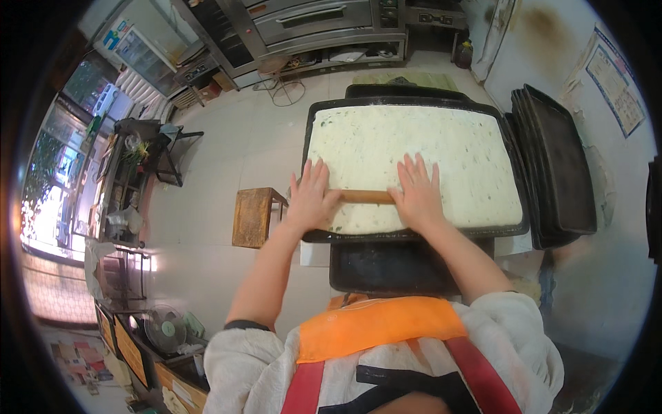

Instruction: The person chops green onions with a cleaver, retrieves a package from a shelf, spreads the chopped onions over a large sheet of dough, passes the dough through a roller machine, and then presses it into a baking tray, applying oil with a brush and spraying liquid from a bottle.

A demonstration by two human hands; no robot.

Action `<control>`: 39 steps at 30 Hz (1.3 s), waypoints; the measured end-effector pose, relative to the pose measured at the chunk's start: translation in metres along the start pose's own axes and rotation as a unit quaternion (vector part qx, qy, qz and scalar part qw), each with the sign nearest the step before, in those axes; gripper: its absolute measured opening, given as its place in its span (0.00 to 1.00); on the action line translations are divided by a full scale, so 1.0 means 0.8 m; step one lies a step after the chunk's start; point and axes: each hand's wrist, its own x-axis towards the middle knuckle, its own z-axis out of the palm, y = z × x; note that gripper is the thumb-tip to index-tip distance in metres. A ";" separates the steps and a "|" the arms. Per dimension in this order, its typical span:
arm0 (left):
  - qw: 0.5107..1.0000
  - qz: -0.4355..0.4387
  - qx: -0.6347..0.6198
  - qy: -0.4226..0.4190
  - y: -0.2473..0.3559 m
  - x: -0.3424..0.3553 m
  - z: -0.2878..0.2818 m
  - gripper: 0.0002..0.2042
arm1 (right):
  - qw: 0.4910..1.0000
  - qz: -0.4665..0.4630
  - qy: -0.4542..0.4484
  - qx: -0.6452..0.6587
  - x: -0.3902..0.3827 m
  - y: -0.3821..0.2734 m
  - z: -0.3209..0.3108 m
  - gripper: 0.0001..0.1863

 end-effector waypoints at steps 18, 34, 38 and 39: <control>0.974 0.148 -0.124 -0.116 -0.031 -0.134 -0.019 0.43 | 0.967 0.003 -0.226 0.121 -0.105 -0.048 -0.066 0.37; 0.996 0.075 -0.006 0.055 -0.024 0.175 -0.006 0.39 | 0.997 0.056 -0.052 -0.008 0.150 0.033 0.064 0.38; 0.997 0.022 -0.003 0.079 -0.042 0.265 -0.004 0.37 | 0.996 0.056 0.038 -0.054 0.254 0.075 0.091 0.36; 0.994 0.007 -0.050 0.097 -0.039 0.264 -0.006 0.37 | 0.997 0.047 0.022 -0.054 0.228 0.076 0.087 0.36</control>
